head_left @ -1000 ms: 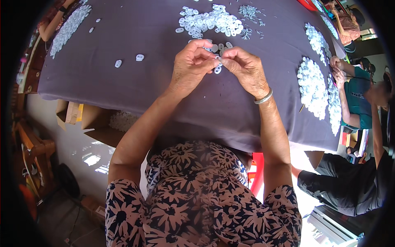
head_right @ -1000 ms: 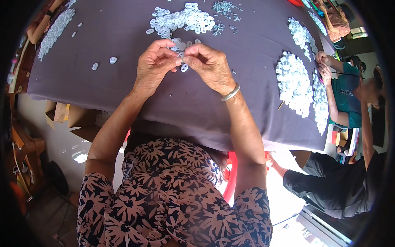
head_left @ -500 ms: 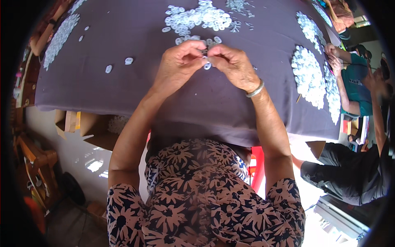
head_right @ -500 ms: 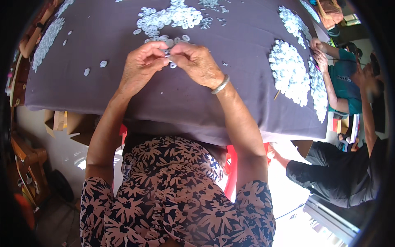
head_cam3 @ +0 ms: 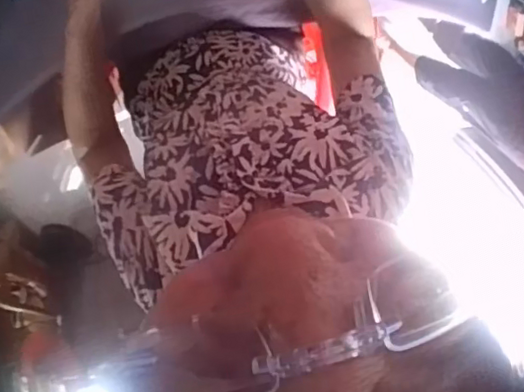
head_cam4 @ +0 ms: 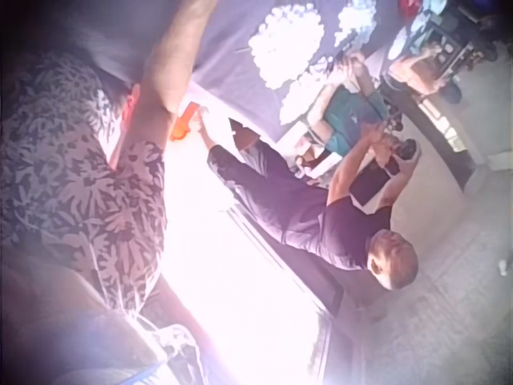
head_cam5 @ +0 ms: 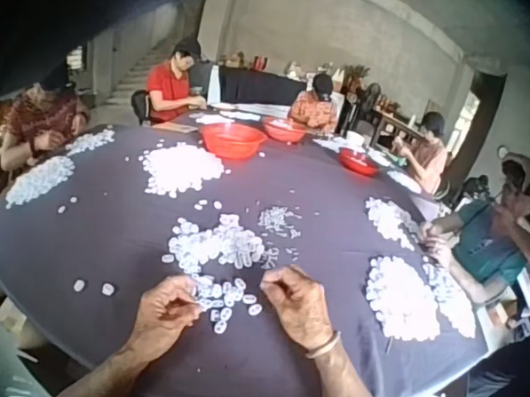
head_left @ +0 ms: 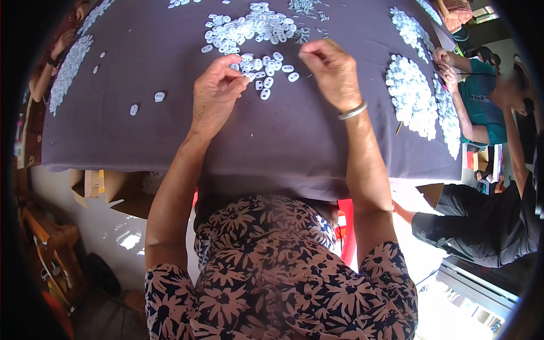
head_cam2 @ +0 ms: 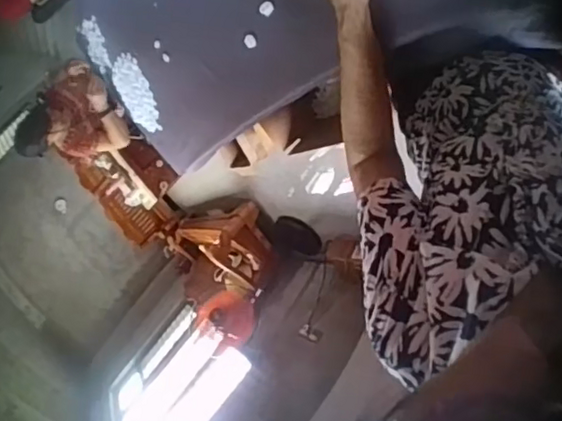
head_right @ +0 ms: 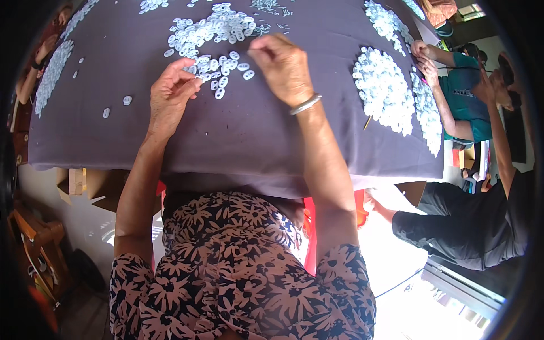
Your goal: The person assembles plastic components by hand, inserting small pins into plastic clips and setting the assembled pieces onto the table.
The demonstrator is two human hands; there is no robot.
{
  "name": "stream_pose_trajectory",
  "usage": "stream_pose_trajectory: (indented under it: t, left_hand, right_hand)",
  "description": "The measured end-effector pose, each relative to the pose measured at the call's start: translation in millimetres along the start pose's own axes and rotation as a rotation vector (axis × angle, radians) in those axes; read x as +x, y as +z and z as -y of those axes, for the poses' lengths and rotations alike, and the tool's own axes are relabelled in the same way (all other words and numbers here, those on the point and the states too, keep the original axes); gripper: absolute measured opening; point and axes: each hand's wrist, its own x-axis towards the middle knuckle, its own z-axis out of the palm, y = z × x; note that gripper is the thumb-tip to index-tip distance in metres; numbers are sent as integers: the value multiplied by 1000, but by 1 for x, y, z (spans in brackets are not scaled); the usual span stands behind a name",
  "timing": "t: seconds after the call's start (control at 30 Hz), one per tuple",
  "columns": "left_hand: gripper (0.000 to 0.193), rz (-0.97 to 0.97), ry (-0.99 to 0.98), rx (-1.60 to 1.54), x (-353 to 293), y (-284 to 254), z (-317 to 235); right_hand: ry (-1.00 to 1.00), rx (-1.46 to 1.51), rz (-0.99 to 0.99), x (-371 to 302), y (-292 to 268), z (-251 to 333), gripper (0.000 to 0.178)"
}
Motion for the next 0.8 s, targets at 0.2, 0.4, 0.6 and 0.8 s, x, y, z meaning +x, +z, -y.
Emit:
stream_pose_trajectory:
  t: [0.2, 0.4, 0.6, 0.8]
  left_hand:
    - [31, 4, -6, -26, 2, 1, 3]
    - [31, 17, 42, -33, 3, -1, 10]
    - [33, 9, 54, -99, 2, 1, 11]
    - [32, 10, 34, -136, 2, 1, 7]
  right_hand:
    - [-12, -160, 334, 5, -32, -9, 8]
    - [-64, -241, 529, 9, -31, -18, 6]
    - [37, -314, 476, 14, -30, 5, 4]
    - [81, 140, 307, 10, 19, 26, 7]
